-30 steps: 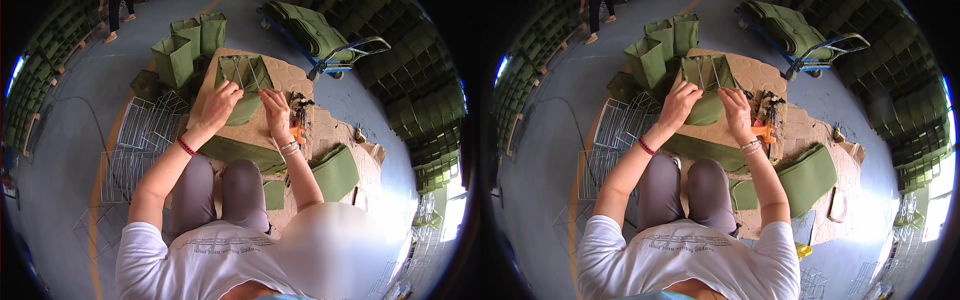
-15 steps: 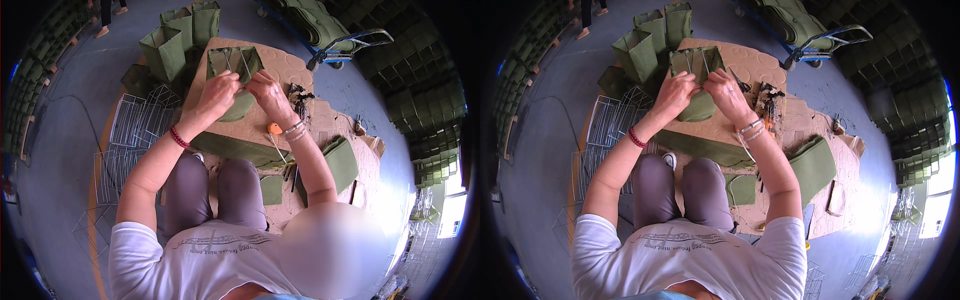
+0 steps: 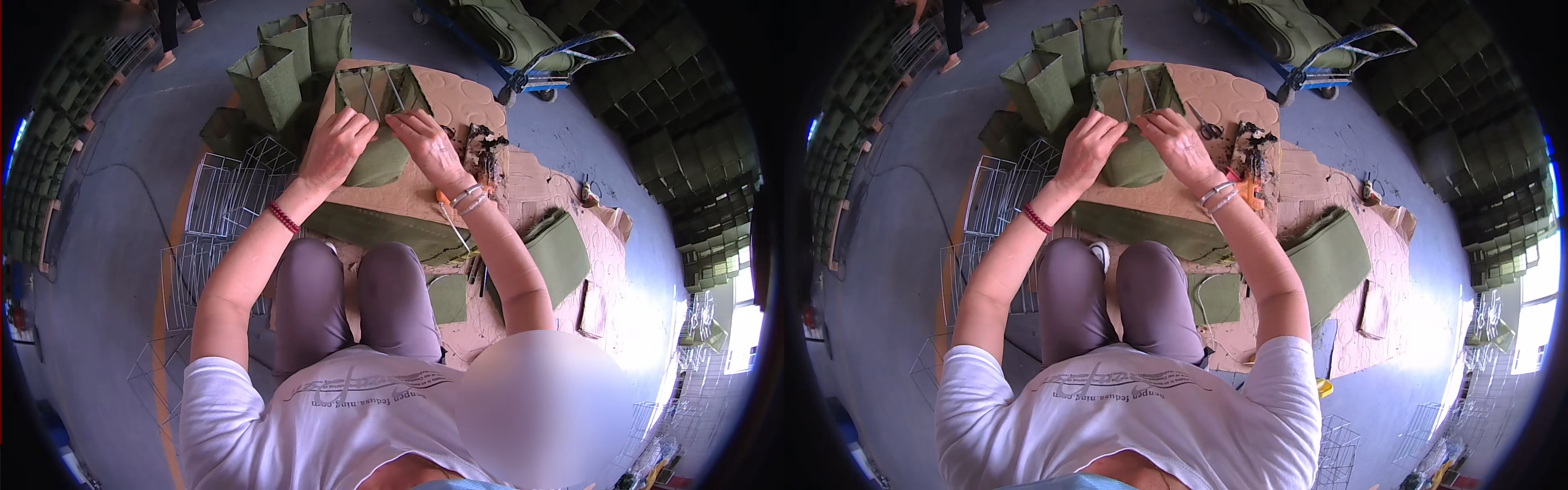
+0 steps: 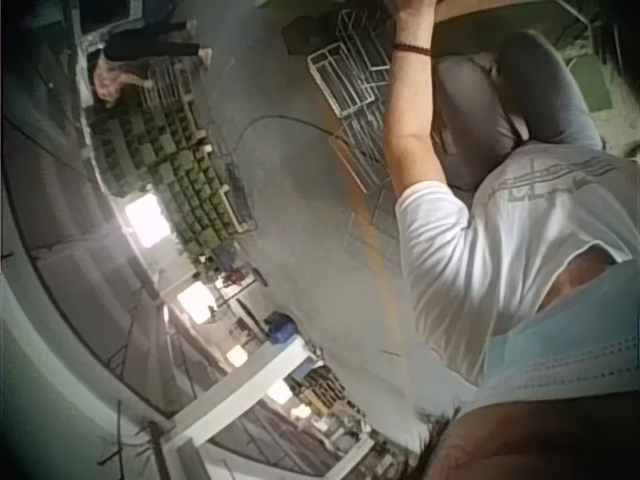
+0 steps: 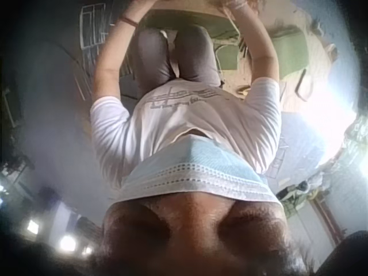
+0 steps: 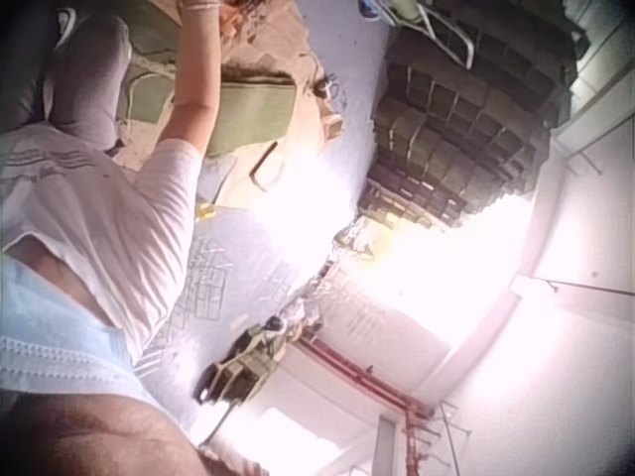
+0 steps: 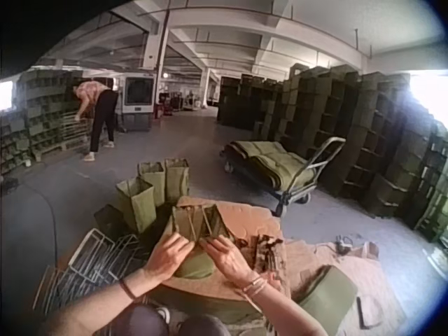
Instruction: Assembling and gluing green foam or fabric pieces onto wire frames in a manufacturing environment.
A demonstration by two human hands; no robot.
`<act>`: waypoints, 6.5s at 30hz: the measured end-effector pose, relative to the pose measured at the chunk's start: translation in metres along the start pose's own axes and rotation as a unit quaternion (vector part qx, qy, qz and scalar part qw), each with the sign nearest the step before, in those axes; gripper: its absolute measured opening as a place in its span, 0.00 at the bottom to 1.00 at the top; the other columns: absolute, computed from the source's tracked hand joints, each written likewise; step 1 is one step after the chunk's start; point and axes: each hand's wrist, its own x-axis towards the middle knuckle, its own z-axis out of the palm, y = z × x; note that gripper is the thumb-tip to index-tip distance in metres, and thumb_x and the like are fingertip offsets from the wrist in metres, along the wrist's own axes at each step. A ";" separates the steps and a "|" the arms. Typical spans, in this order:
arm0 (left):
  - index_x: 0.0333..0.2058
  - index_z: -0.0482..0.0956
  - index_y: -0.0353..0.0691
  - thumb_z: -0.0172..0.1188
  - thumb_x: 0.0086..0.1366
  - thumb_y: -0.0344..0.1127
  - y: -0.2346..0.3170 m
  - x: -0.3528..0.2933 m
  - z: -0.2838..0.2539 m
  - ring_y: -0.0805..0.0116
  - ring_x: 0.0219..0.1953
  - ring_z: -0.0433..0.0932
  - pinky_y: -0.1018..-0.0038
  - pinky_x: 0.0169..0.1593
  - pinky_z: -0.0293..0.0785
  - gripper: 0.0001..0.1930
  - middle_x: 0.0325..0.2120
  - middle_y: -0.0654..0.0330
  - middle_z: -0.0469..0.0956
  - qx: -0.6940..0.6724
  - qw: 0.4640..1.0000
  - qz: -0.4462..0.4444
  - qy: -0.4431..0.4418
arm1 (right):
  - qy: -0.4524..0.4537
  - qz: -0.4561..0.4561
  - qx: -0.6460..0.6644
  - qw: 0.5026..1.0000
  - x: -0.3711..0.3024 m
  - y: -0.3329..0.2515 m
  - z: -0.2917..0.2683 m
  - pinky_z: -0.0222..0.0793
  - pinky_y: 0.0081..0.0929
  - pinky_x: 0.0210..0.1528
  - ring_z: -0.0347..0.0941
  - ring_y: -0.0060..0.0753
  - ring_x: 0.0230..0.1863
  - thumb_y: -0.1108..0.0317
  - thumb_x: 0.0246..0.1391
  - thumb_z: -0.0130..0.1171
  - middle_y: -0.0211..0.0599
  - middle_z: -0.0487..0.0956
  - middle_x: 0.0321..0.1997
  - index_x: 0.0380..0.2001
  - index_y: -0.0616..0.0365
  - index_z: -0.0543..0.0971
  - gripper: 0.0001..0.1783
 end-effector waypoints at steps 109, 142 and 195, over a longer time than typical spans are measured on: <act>0.26 0.77 0.35 0.61 0.56 0.27 0.021 0.012 0.030 0.57 0.34 0.73 0.64 0.38 0.72 0.03 0.27 0.55 0.74 -0.096 0.977 -0.191 0.026 | 0.024 0.121 0.056 0.991 -0.005 0.002 0.015 0.69 0.36 0.52 0.74 0.45 0.46 0.75 0.49 0.59 0.41 0.80 0.42 0.37 0.63 0.78 0.10; 0.41 0.80 0.32 0.60 0.59 0.26 0.027 0.037 0.028 0.55 0.34 0.80 0.68 0.39 0.75 0.11 0.32 0.50 0.81 -0.283 0.917 -0.281 0.018 | -0.030 0.078 0.001 0.996 0.025 0.078 0.001 0.67 0.35 0.48 0.75 0.39 0.46 0.71 0.51 0.60 0.34 0.79 0.41 0.35 0.56 0.81 0.08; 0.43 0.79 0.32 0.59 0.57 0.28 -0.055 0.065 0.079 0.77 0.27 0.78 0.78 0.35 0.72 0.14 0.25 0.61 0.83 -0.427 0.845 -0.323 -0.021 | 0.048 0.483 0.698 0.526 -0.089 0.098 -0.010 0.69 0.12 0.28 0.74 0.19 0.29 0.61 0.59 0.60 0.29 0.76 0.29 0.48 0.61 0.74 0.18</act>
